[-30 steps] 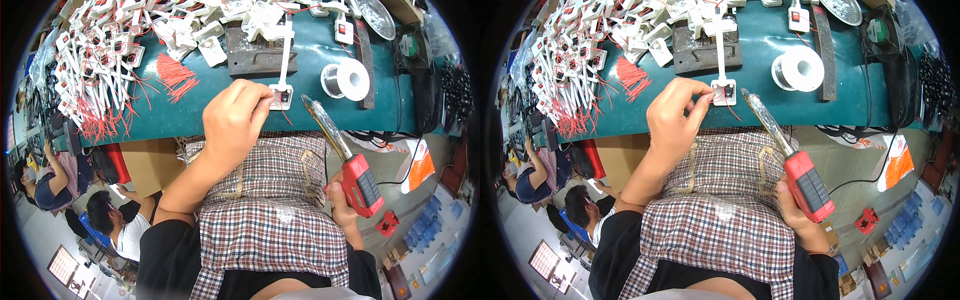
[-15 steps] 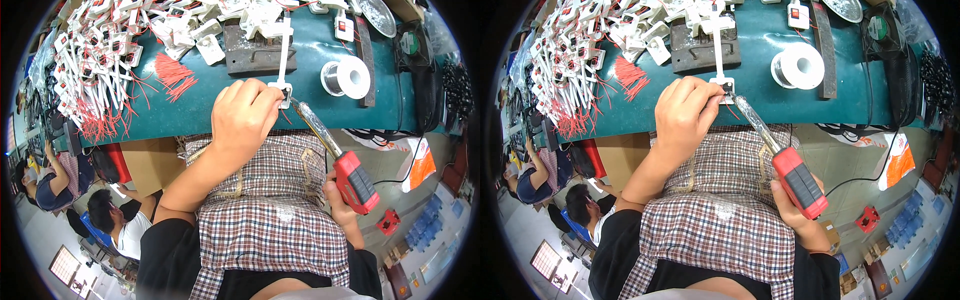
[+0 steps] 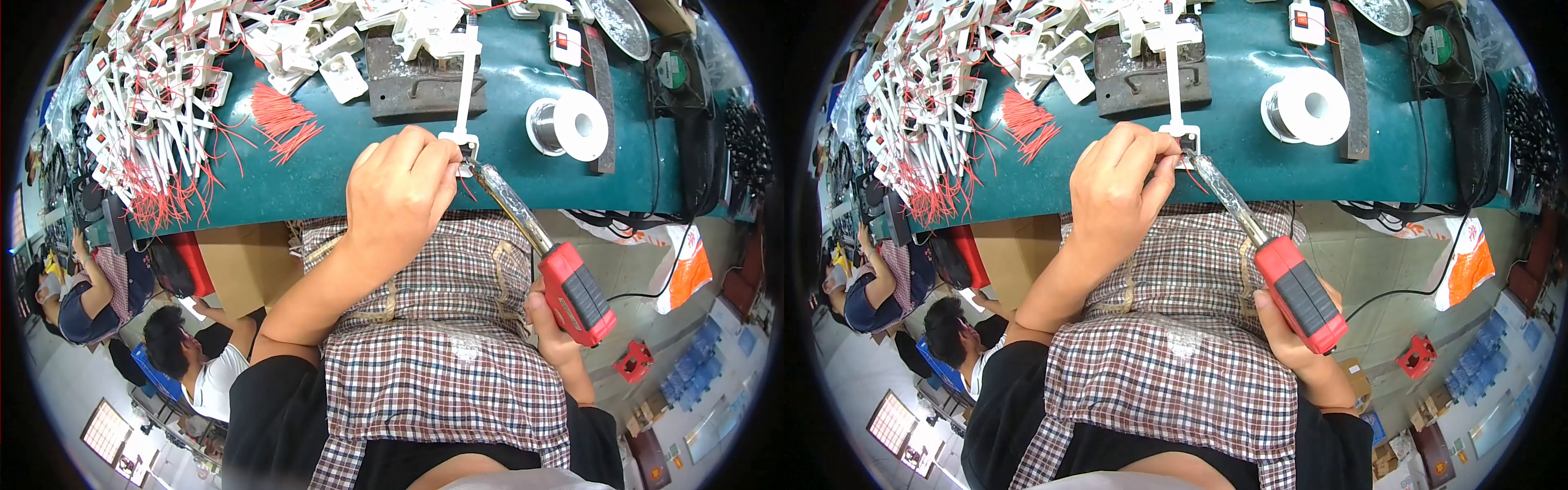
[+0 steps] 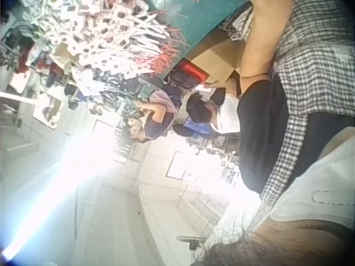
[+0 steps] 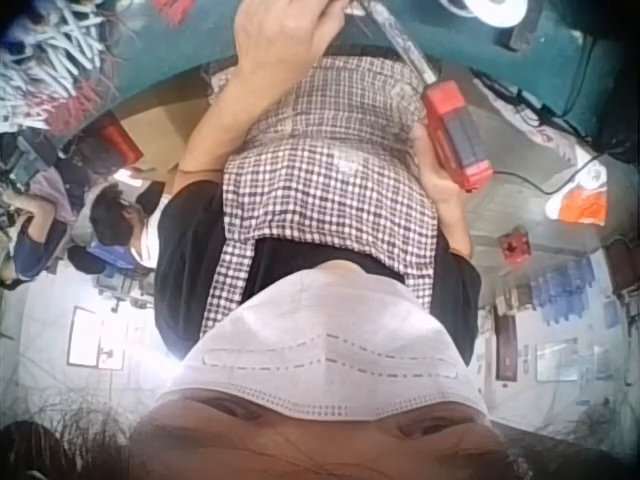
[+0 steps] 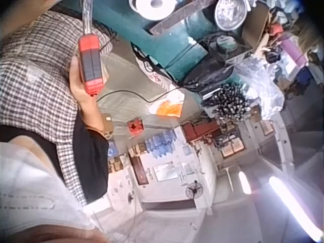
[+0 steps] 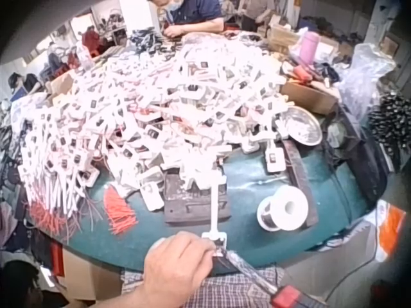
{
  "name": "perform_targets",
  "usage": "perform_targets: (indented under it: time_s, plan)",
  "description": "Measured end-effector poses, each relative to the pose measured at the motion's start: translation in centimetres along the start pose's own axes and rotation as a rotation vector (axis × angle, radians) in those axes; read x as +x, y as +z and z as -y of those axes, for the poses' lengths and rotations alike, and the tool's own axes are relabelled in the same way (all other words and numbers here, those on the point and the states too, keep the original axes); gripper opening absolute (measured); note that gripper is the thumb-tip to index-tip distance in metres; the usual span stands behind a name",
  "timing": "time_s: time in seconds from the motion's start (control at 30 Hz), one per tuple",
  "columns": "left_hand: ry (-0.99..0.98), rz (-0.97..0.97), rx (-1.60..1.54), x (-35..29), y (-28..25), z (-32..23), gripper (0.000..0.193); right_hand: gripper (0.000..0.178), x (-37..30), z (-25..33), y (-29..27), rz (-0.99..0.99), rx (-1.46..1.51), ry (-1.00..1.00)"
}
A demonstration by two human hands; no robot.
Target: The person assembles electrical components by positioning wires into plastic housings by hand and soldering the connections with a soldering iron.
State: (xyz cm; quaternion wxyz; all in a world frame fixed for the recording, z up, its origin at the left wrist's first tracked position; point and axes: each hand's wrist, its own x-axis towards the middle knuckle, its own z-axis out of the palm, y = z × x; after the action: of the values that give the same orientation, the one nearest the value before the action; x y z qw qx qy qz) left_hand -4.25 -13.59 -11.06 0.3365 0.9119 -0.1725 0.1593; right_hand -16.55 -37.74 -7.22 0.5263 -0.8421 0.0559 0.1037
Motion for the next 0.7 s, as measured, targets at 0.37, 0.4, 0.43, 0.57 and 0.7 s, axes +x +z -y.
perform_targets:
  time_s: [0.37,0.4,0.43,0.57,0.7]
  plan:
    - [0.011,0.017,0.021,-0.26,0.14,0.19,0.015,0.012,0.07,0.07,0.09,0.019,-0.017,0.012]
    - [0.015,0.009,0.02,-0.14,-0.18,-0.03,0.015,0.012,-0.05,0.34,0.01,0.016,-0.018,0.002]
    - [0.021,0.0,0.022,-0.04,-0.5,-0.23,0.015,0.012,-0.19,0.53,-0.09,0.012,-0.019,-0.008]
    - [-0.007,0.045,0.019,0.32,-0.33,-0.24,0.015,0.014,0.05,-0.09,-0.3,0.007,-0.033,-0.026]
    - [0.008,0.03,0.025,0.01,0.17,0.31,0.016,0.017,-0.24,-0.44,-0.24,-0.005,0.04,0.028]
